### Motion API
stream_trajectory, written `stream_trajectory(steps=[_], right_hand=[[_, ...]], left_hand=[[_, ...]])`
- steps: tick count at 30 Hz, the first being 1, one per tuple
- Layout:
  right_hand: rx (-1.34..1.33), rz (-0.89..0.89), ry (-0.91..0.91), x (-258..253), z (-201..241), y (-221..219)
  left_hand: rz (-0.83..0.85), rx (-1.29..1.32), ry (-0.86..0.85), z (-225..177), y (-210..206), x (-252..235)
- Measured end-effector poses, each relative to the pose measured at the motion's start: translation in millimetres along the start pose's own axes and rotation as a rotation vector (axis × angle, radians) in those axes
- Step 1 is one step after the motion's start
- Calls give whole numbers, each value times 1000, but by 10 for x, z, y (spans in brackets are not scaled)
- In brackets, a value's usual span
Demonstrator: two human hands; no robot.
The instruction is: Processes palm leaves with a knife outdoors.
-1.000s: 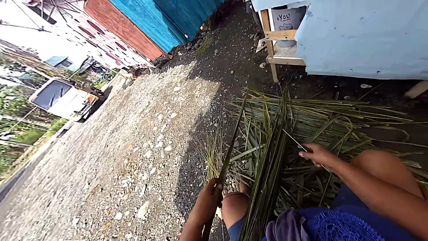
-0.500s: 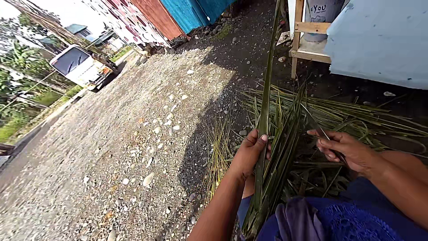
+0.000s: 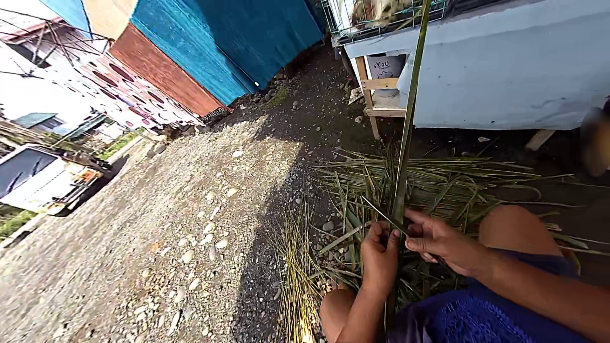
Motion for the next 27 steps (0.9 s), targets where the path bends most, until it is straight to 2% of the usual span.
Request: stream_trajectory(steps=[9, 13, 15, 20, 25, 27], right_hand=[[-68, 15, 78, -48, -44, 70], [-70, 3, 192, -46, 8, 142], [-42, -25, 244, -53, 31, 192], [59, -162, 270, -58, 45, 274], [137, -312, 376, -111, 156, 409], [96, -328, 349, -166, 199, 474]], left_hand=[[68, 156, 32, -15, -22, -21], [215, 363, 154, 26, -68, -60], [300, 468, 215, 66, -100, -78], [421, 531, 310, 143, -112, -122], [503, 496, 341, 235, -36, -83], [508, 468, 367, 320, 43, -29]])
Point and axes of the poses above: each hand's wrist, its own x-axis away from the middle knuckle, its own y-axis out of the back of the hand, z = x × y, the point moved 8 cm from there along -x, towards the middle knuckle, and after that the axes turned 3 degrees about x, right-handed, at the moved point
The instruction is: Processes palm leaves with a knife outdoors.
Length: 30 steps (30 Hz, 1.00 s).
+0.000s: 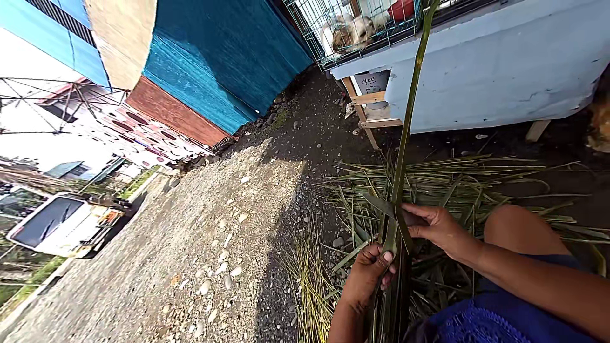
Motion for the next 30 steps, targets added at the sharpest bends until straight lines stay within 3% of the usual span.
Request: stream_trajectory(steps=[13, 21, 26, 30], right_hand=[[-71, -150, -243, -576, 28, 440], [-104, -324, -270, -846, 238, 759], [13, -189, -162, -1048, 342, 1038], [74, -190, -155, -1090, 493, 1250]], left_hand=[[-102, -139, 161, 396, 910, 732], [-192, -176, 250, 563, 1403, 1311], [-305, -220, 327, 618, 1780, 1673], [-419, -316, 398, 600, 1972, 2006]])
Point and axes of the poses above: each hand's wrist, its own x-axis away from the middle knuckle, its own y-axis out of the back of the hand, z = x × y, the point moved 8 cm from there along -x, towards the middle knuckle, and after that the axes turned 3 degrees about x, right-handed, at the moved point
